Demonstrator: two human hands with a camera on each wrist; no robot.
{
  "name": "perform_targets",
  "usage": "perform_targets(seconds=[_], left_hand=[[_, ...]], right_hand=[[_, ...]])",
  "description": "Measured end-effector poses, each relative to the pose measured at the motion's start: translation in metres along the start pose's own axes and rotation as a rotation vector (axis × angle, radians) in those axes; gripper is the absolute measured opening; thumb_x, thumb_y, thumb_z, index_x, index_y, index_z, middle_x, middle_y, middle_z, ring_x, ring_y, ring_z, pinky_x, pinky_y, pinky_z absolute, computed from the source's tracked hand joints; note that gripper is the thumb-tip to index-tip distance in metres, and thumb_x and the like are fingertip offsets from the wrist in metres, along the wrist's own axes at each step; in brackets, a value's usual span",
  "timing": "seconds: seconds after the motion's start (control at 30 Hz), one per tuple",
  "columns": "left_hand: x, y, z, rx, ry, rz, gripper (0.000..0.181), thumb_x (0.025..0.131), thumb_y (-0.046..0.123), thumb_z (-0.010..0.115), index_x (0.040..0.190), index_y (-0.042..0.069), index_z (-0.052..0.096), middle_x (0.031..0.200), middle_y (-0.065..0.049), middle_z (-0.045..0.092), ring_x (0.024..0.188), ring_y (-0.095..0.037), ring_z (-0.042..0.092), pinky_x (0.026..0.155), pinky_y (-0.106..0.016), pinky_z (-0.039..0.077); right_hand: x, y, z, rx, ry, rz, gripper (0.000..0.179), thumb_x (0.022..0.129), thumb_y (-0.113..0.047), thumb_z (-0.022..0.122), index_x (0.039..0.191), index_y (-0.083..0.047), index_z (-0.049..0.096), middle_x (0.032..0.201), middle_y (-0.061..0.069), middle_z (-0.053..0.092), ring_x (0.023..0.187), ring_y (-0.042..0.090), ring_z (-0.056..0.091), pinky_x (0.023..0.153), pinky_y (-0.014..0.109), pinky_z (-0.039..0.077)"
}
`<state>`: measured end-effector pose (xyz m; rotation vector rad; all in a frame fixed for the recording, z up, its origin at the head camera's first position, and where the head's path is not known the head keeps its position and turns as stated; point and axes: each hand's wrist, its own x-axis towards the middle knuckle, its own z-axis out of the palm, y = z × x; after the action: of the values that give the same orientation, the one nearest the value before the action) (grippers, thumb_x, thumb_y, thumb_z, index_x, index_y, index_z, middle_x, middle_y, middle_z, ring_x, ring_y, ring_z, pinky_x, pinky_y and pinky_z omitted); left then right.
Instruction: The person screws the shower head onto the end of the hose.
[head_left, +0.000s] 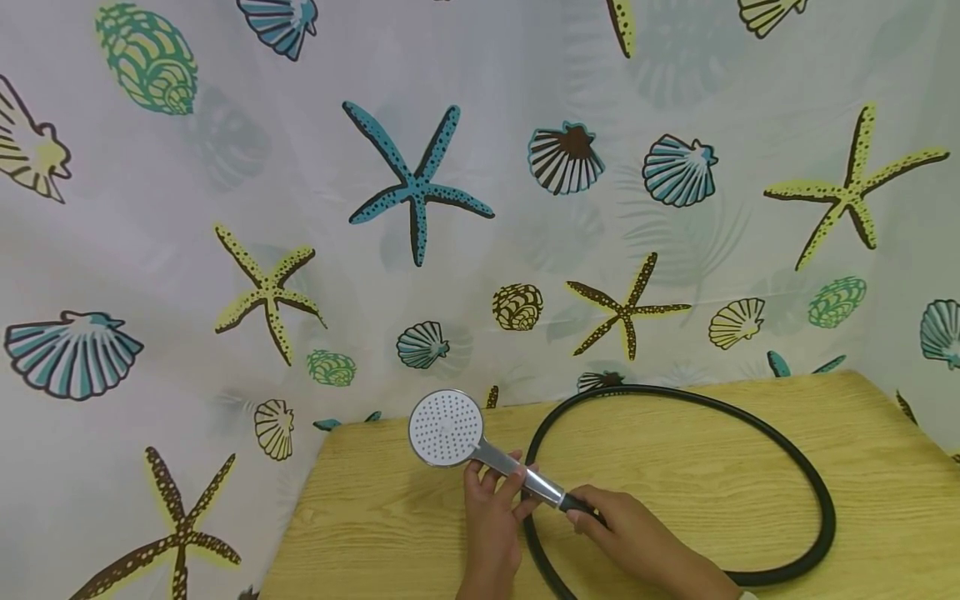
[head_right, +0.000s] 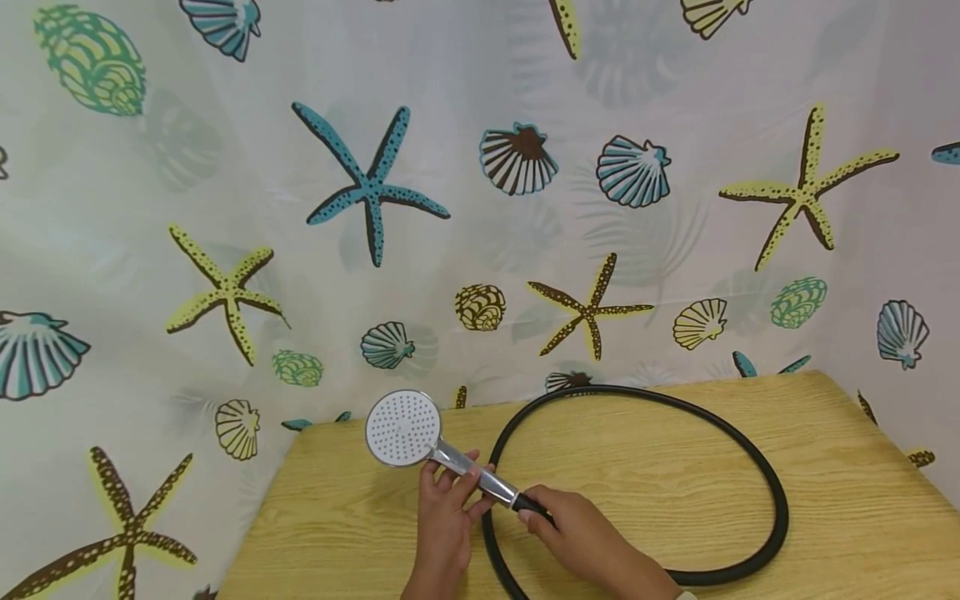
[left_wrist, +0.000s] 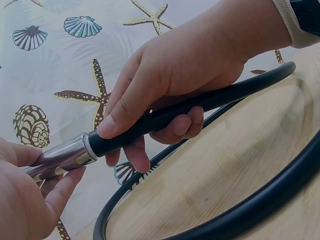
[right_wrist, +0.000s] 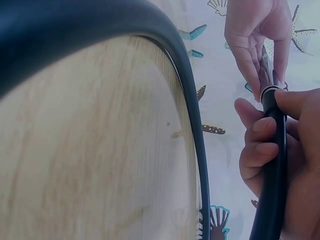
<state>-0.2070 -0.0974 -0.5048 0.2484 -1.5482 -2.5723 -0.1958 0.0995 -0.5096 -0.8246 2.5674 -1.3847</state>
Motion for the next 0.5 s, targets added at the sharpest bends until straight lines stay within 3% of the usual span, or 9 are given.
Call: perform_targets(seconds=[0.37, 0.5], left_hand=[[0.0002, 0.0014, 0.0004, 0.011, 0.003, -0.001, 0.061, 0.096, 0.005, 0.064, 0.146, 0.009, 0.03, 0.131, -0.015, 0.058, 0.105, -0.022, 0.072, 0.085, -0.041, 0.065], [0.0004, 0.0005, 0.0, 0.014, 0.005, 0.002, 0.061, 0.095, 0.005, 0.066, 0.145, 0.008, 0.031, 0.13, -0.014, 0.058, 0.107, -0.026, 0.072, 0.084, -0.041, 0.065]], right_hand=[[0.0004, 0.0009, 0.0007, -0.055, -0.027, -0.011, 0.038, 0.108, -0.035, 0.046, 0.13, -0.008, 0.061, 0.096, 0.001, 0.072, 0.062, -0.003, 0.043, 0.055, 0.019, 0.045], [0.0007, 0.0019, 0.0007, -0.033, -0.03, -0.011, 0.036, 0.107, -0.035, 0.048, 0.131, -0.01, 0.06, 0.098, 0.001, 0.073, 0.07, -0.003, 0.051, 0.059, 0.019, 0.048]])
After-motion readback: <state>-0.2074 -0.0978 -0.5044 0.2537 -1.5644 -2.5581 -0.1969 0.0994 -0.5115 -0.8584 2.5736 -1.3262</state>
